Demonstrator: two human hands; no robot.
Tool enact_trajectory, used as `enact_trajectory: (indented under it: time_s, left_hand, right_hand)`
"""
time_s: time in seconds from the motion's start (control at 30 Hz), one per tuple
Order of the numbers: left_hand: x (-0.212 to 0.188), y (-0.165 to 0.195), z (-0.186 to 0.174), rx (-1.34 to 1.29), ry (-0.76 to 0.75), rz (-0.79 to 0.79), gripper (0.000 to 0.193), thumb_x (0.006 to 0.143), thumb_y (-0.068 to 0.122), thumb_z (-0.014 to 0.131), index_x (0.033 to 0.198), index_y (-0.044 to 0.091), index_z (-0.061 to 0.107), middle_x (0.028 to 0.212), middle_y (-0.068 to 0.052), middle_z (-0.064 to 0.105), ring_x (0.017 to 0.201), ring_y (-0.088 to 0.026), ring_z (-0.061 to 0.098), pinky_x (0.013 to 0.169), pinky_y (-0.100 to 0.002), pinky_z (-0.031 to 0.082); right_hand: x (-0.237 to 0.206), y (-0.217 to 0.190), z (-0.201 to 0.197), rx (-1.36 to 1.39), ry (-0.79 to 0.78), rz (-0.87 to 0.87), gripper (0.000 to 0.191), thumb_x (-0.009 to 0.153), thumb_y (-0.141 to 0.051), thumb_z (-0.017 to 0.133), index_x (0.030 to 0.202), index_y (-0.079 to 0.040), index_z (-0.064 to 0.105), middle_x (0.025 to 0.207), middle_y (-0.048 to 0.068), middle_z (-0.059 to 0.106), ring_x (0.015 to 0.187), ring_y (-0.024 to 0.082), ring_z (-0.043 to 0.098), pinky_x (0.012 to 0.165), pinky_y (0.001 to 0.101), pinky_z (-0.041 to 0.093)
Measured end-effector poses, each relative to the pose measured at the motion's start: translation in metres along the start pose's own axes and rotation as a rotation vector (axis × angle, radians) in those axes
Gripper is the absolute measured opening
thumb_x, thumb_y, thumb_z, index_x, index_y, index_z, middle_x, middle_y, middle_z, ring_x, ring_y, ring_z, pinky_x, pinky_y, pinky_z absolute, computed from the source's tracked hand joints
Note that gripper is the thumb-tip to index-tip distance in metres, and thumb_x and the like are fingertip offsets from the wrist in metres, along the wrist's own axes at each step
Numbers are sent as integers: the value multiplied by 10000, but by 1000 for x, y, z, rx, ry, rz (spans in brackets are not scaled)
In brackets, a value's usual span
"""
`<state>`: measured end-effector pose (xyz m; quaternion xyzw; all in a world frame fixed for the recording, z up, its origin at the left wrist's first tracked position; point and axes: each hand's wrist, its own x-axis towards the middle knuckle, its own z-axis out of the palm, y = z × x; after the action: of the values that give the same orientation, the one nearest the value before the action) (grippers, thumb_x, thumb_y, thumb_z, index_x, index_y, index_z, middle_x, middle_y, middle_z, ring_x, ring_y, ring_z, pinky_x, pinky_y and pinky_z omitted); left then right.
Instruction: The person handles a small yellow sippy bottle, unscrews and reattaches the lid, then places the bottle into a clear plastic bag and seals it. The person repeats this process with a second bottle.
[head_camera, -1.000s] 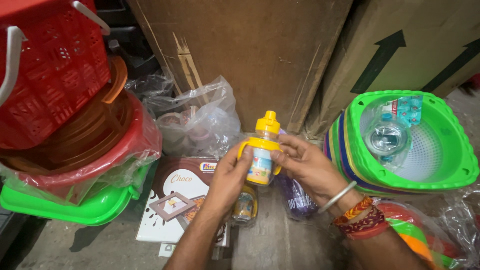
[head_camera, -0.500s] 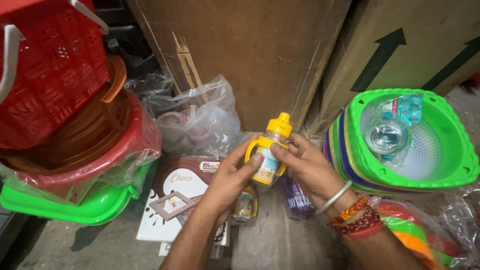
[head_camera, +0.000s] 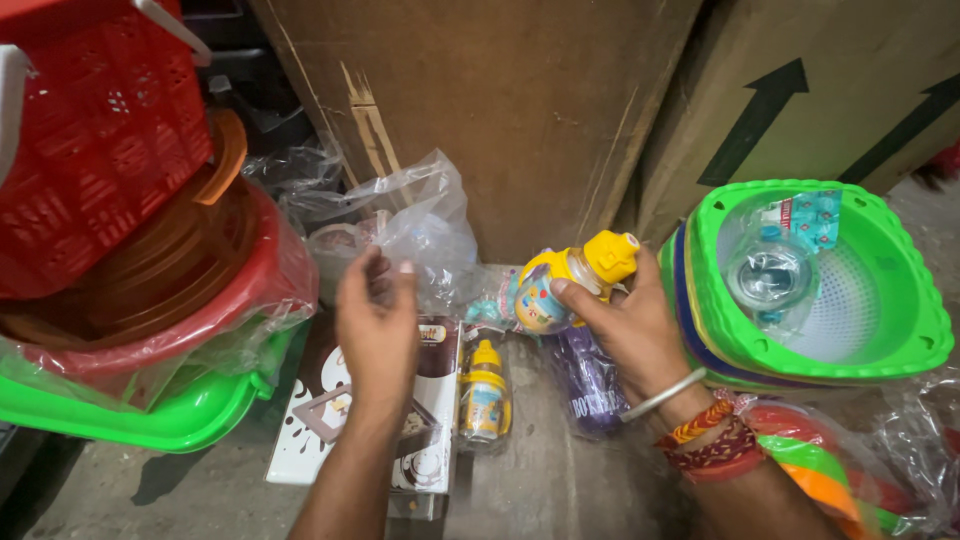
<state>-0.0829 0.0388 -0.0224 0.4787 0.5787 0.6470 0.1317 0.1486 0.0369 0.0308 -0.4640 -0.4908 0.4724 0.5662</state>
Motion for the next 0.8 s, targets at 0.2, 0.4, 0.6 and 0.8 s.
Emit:
enact_trajectory:
  time_s: [0.2,0.4,0.6,0.8]
  left_hand:
    - [-6,1,8,444,-351,-94,583,796,323,808,1283,47,646,1197,-130,717,1097,-346,644,969,-439,478]
    - [-11,3,10,146,-367,-82,428,808,225,776,1194,63,686,1203,-136,692,1138,-289,680,928,-386,533]
    - [-14,8,13,121,-341,-130,535,835,315,789,1278,60,633,1270,-158,670,1150,-295,665,903,-392,540]
    - [-28,26,18,391,-474,32,904,697,373,891,1408,-14,489,1245,-272,623,1169,-429,580,992,-504,448]
  right_hand:
    - [0,-2,-2,87,7,53,509,846,-111,770,1287,-32,528,1180,93,675,1082,194,689,947,342,568]
    - [3,0,-7,300,-30,268,332,913,-172,706,1206,-51,605,1128,86,697,1032,204,687,877,387,585]
    - [7,4,-14,457,-87,425,352,950,-282,620,1235,-75,624,1158,76,714,1055,210,706,905,420,592]
    - [9,15,-15,559,-113,554,386,979,-320,608,1286,-86,604,1227,80,692,1097,214,684,959,428,565]
